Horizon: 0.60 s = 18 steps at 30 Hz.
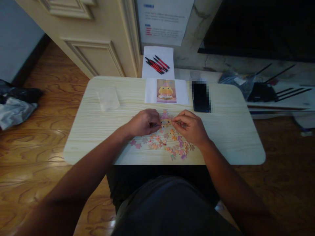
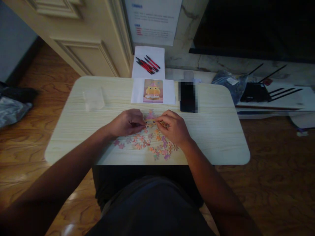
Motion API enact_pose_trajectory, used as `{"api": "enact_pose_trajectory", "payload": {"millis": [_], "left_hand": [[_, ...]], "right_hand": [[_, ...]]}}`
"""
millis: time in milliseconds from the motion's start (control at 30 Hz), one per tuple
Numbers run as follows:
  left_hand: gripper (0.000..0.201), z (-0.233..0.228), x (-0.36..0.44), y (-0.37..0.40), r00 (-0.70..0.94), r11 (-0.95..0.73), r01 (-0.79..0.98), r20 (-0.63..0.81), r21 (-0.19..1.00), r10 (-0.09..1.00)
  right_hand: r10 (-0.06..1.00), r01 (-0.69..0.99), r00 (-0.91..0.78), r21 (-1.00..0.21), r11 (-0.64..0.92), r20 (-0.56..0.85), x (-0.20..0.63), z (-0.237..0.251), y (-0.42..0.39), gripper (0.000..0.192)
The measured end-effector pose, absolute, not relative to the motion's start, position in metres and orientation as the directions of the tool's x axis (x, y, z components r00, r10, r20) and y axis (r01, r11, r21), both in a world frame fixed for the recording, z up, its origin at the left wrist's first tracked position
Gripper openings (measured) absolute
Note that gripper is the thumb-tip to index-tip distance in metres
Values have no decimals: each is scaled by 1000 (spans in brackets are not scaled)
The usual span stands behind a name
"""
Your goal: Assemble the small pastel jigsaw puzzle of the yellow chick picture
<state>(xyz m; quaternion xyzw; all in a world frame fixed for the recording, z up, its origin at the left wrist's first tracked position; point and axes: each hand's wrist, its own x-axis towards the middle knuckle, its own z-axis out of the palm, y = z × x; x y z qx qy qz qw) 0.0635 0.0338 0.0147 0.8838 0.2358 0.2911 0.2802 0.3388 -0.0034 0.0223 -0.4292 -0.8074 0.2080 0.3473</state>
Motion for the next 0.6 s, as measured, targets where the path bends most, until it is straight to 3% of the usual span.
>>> {"api": "enact_pose_trajectory", "payload": {"millis": [133, 367, 600], "left_hand": [[20, 16, 63, 34, 726, -721, 248, 368, 647, 581], [19, 16, 64, 34, 736, -723, 223, 374, 653, 565], [18, 14, 66, 32, 743, -725, 201, 379, 659, 551]], "right_hand": [[850, 505, -401, -692, 516, 341, 347, 29, -4, 5], [895, 587, -415, -704, 400, 162, 371, 46, -15, 6], [920, 685, -381, -639, 349, 93, 396, 46, -42, 9]]}}
